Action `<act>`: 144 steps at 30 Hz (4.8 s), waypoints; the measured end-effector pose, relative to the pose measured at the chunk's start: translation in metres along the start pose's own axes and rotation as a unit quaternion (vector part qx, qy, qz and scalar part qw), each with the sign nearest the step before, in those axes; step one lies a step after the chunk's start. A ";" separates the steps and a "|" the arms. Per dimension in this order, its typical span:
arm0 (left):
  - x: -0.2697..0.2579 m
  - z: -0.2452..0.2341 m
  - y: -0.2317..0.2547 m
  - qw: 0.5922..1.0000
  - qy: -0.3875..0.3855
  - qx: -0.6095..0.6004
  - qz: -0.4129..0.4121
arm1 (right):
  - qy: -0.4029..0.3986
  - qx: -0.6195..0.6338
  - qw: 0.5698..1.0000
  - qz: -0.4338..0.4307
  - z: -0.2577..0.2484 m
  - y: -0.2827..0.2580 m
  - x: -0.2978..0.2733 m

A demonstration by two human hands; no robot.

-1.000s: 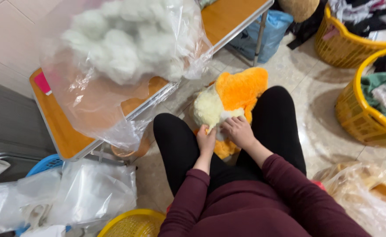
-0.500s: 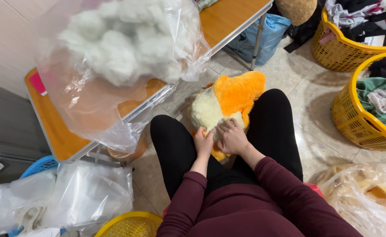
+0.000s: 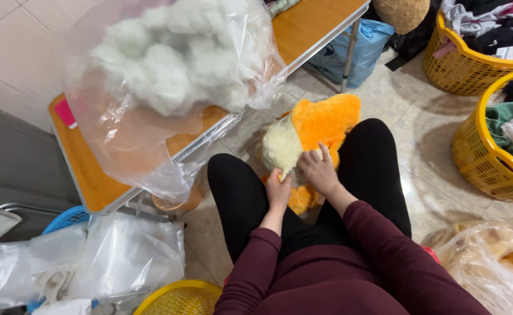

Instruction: The person sits on the floor and repeatedly takes handfuls of white stuffing from a plastic bag, then presses and distributes it into an orange plush toy held on their lap. The person continues adding and smoothing the stuffing throughout the clip.

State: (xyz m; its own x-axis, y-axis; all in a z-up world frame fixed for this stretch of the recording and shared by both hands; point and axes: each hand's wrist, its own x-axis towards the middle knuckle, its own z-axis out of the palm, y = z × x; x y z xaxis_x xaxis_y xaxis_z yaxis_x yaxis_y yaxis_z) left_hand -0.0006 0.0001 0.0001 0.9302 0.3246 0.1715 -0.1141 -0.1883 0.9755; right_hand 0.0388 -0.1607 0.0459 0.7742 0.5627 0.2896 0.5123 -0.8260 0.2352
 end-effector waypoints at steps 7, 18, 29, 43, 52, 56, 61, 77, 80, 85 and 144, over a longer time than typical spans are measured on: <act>-0.004 0.000 0.008 0.998 -0.043 0.040 -0.004 | 0.112 0.069 0.972 0.194 -0.018 0.022 0.032; -0.007 0.001 0.026 0.996 -0.088 0.005 -0.021 | 0.055 -0.038 0.995 0.068 0.036 0.044 0.044; 0.001 0.008 -0.014 0.996 0.016 -0.047 -0.071 | 0.062 0.314 0.945 0.073 -0.022 0.026 0.020; -0.013 0.000 0.008 0.996 -0.078 0.047 0.022 | 0.030 0.035 0.999 0.014 0.033 0.037 0.052; 0.002 0.008 -0.021 0.995 -0.007 0.079 -0.060 | -0.028 0.203 0.973 0.104 -0.005 0.028 0.036; 0.003 0.012 -0.029 0.994 0.008 0.071 -0.085 | 0.014 0.264 0.957 0.117 -0.027 0.020 0.002; 0.006 0.014 -0.028 0.994 0.037 -0.010 -0.100 | 0.006 0.288 0.949 0.128 -0.033 0.006 -0.012; 0.005 0.007 -0.020 0.996 0.005 0.043 -0.078 | 0.001 0.283 0.949 0.136 -0.031 0.016 -0.018; 0.005 0.006 -0.012 0.994 -0.002 0.075 -0.083 | 0.007 0.246 0.963 0.113 -0.030 0.015 -0.015; -0.005 0.000 0.007 0.994 -0.048 0.071 -0.070 | 0.043 0.187 0.976 0.098 -0.026 0.013 -0.007; -0.003 -0.009 -0.007 0.949 0.000 -0.248 -0.195 | -0.033 0.120 0.992 -0.003 -0.016 0.000 0.071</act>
State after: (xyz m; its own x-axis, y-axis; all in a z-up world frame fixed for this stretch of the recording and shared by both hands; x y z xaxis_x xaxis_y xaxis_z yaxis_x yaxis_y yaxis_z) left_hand -0.0055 0.0089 -0.0064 0.9356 0.2797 -0.2156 0.0886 0.4049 0.9100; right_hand 0.0874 -0.1204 0.0813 0.7895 0.5707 0.2257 0.5847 -0.8113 0.0063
